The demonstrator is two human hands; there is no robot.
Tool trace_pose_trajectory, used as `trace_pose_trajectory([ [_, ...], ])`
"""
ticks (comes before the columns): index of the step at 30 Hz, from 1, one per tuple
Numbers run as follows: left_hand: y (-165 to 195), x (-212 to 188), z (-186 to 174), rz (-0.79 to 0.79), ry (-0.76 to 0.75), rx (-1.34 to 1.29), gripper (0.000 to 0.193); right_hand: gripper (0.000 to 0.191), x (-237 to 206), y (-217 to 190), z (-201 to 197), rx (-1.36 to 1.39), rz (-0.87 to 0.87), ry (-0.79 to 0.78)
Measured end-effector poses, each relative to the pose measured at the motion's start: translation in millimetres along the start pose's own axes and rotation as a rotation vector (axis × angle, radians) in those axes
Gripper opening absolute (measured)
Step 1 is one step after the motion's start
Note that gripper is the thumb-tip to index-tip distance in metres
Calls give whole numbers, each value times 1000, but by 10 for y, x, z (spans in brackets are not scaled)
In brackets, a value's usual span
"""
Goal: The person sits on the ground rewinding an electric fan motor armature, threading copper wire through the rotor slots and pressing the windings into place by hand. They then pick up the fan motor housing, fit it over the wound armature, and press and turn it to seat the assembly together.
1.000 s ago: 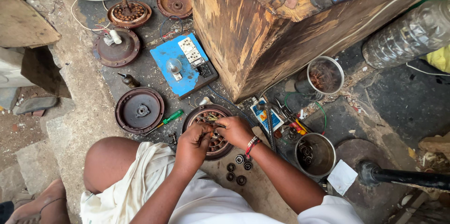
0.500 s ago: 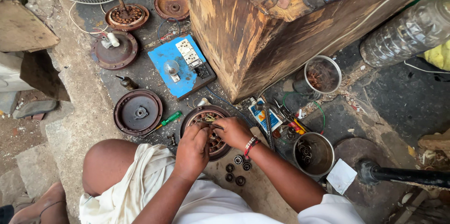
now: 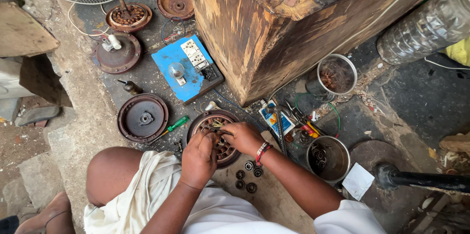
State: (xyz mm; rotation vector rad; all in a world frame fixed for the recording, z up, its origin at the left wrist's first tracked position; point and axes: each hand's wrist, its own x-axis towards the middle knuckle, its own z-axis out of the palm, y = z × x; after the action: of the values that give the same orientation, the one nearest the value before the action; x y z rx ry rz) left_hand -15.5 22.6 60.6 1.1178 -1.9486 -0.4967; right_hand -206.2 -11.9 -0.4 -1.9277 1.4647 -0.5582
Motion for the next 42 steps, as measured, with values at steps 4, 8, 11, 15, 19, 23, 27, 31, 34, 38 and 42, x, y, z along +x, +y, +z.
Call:
trace_pose_trajectory([
  [4, 5, -31, 36, -29, 57, 10, 31, 18, -9, -14, 46, -26, 11, 50],
  [8, 21, -65, 95, -76, 99, -24, 21, 16, 0, -7, 91, -21, 92, 24],
  [11, 34, -83, 109, -134, 117, -65, 15, 18, 25, 27, 115, -37, 110, 14],
  [15, 23, -81, 92, -188, 95, -151, 13, 21, 35, 122, 104, -16, 27, -13],
  [19, -49, -76, 72, -239, 101, -239, 9, 26, 16, 163, 23, 501, 79, -93],
  [23, -122, -117, 139, -405, 129, -488, 10, 29, -98, -6, -130, 528, -63, -5],
  [27, -231, -156, 139, -517, 173, -562, 16, 31, -95, -377, -316, 334, -29, -8],
  [31, -218, -181, 140, -578, 151, -523, 22, 27, -44, -685, -506, 114, -65, -21],
  [34, -135, -175, 176, -583, 32, -461, 29, 24, -46, -758, -540, 28, -93, -19],
  [38, -133, -94, 191, -453, 34, -422, 31, 14, -28, -588, -503, 54, -194, 6],
  [42, -182, -43, 188, -389, 35, -408, 25, 16, 43, -263, -442, 409, 137, -130],
])
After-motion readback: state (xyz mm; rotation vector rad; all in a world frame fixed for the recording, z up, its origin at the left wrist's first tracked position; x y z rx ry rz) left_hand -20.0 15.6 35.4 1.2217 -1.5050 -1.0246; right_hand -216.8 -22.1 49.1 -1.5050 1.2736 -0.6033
